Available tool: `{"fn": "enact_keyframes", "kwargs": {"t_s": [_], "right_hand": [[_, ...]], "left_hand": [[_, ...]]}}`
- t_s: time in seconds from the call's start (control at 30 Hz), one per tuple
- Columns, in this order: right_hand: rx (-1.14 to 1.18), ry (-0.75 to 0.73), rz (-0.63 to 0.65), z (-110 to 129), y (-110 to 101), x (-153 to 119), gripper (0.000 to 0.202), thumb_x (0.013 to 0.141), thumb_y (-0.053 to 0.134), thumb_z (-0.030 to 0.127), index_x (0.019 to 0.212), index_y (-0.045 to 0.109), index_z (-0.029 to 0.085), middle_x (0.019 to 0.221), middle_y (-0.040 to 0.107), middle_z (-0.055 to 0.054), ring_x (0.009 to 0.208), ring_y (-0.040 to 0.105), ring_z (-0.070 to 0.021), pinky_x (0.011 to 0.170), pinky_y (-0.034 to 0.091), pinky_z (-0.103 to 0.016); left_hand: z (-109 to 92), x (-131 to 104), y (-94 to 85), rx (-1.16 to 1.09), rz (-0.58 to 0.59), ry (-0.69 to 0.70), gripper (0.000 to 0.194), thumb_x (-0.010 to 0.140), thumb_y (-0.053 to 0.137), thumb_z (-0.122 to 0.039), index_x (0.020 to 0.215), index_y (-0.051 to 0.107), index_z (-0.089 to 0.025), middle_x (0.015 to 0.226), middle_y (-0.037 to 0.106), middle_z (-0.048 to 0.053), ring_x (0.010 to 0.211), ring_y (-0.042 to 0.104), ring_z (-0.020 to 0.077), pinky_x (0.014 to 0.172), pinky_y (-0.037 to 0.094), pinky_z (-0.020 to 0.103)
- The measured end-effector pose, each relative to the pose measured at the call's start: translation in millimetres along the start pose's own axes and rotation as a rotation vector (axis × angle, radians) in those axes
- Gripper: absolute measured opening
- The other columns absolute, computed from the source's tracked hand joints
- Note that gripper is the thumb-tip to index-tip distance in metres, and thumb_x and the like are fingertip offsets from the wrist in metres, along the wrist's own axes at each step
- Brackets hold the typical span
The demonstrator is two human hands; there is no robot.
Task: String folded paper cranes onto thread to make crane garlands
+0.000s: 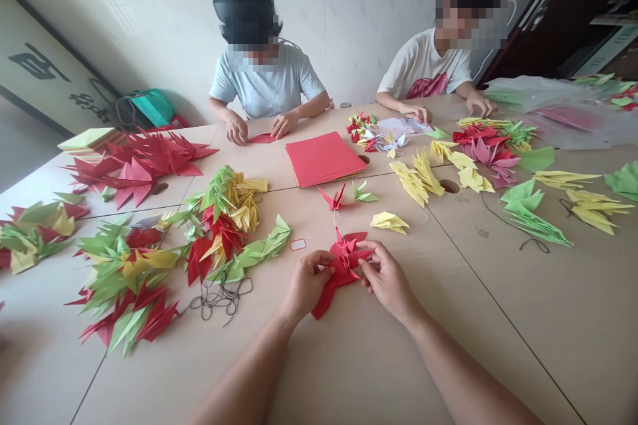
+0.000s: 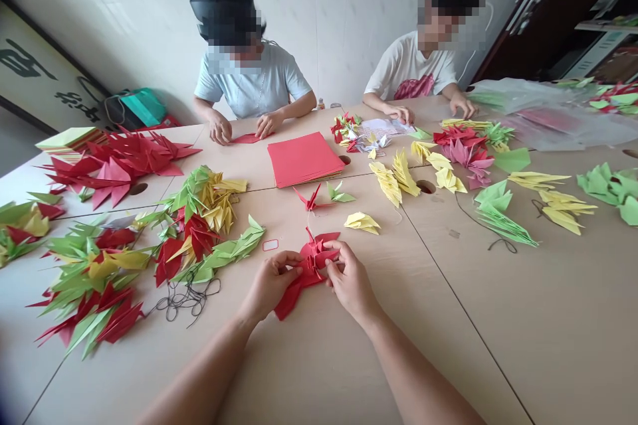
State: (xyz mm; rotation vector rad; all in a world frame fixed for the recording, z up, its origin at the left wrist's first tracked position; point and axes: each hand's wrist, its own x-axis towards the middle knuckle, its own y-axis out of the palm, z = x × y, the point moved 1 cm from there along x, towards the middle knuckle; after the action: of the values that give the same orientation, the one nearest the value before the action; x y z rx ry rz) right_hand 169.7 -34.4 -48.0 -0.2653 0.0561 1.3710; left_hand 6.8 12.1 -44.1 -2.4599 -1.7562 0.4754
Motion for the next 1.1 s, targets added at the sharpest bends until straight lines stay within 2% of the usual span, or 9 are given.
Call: {"fn": "enact_keyframes", "kwargs": {"t_s": [0.13,0.3,0.4,0.6,0.7,0.87,1.0,1.1], "right_hand": [[0.016,0.021,0.057,-5.1,-3.2,0.7,0.029,0.082,0.058,0.042,0.104,0.06,0.023,0.06,0.054,0.004,0.052,0.056,-0.0143,0.049,0.048,-0.027],[0.049,0.038,0.095,-3.7,-7.2,0.3,0.031,0.082,0.06,0.044,0.101,0.057,0.021,0.071,0.064,0.0,0.061,0.061,-0.0149,0.063,0.051,-0.03],[0.063,0.047,0.115,-0.2,-8.3,-1.2,0.032,0.078,0.065,0.048,0.092,0.055,0.021,0.069,0.063,0.001,0.06,0.059,-0.0142,0.06,0.049,-0.028],[0.008,0.1,0.126,5.7,-9.8,-2.8,0.031,0.075,0.066,0.047,0.09,0.06,0.021,0.075,0.064,0.0,0.054,0.052,-0.0115,0.054,0.046,-0.027],[-0.037,0.11,0.184,8.6,-10.0,-3.2,0.025,0.075,0.067,0.044,0.081,0.065,0.02,0.065,0.059,0.002,0.052,0.049,-0.011,0.051,0.042,-0.025],[-0.074,0.085,0.231,12.2,-10.7,-5.0,0.025,0.072,0.07,0.044,0.072,0.067,0.02,0.058,0.054,0.004,0.051,0.043,-0.0102,0.048,0.034,-0.023],[-0.064,0.069,0.255,12.3,-11.2,-6.5,0.027,0.072,0.071,0.045,0.067,0.065,0.019,0.055,0.053,0.004,0.052,0.045,-0.0107,0.05,0.034,-0.023],[-0.052,0.066,0.273,10.9,-11.4,-6.6,0.026,0.073,0.07,0.044,0.069,0.066,0.019,0.06,0.057,0.003,0.056,0.048,-0.0116,0.052,0.036,-0.023]], "left_hand": [[-2.4,-0.5,-1.3,-0.036,0.084,-0.03,0.016,0.074,0.061,-0.028,0.08,0.068,-0.014,0.067,0.064,0.0,0.057,0.053,0.0114,0.054,0.041,0.021],[-3.4,-1.5,-2.7,-0.012,0.125,-0.037,0.025,0.072,0.069,-0.038,0.074,0.067,-0.013,0.062,0.062,0.0,0.055,0.051,0.0115,0.051,0.039,0.022],[-3.5,-2.5,-1.4,0.023,0.124,-0.016,0.026,0.072,0.07,-0.04,0.072,0.068,-0.014,0.064,0.063,0.001,0.056,0.052,0.0125,0.052,0.04,0.023],[-6.0,-3.1,0.1,0.053,0.13,0.074,0.02,0.083,0.059,-0.034,0.076,0.07,-0.018,0.076,0.068,0.005,0.073,0.058,0.0179,0.067,0.048,0.028],[-8.6,-3.6,-2.1,0.07,0.15,0.082,0.019,0.083,0.061,-0.035,0.078,0.069,-0.018,0.076,0.068,0.005,0.072,0.057,0.0181,0.066,0.047,0.027],[-10.3,-3.7,-5.6,0.065,0.191,0.066,0.024,0.071,0.074,-0.041,0.076,0.07,-0.018,0.076,0.066,0.005,0.071,0.056,0.0179,0.064,0.045,0.026],[-8.5,-3.2,-5.5,-0.001,0.242,0.039,0.033,0.071,0.073,-0.048,0.071,0.066,-0.016,0.067,0.061,0.002,0.059,0.052,0.013,0.055,0.042,0.023],[-8.7,-4.0,-4.6,-0.037,0.24,0.021,0.035,0.068,0.075,-0.047,0.066,0.06,-0.015,0.062,0.056,-0.001,0.054,0.046,0.0098,0.051,0.038,0.021]]}}
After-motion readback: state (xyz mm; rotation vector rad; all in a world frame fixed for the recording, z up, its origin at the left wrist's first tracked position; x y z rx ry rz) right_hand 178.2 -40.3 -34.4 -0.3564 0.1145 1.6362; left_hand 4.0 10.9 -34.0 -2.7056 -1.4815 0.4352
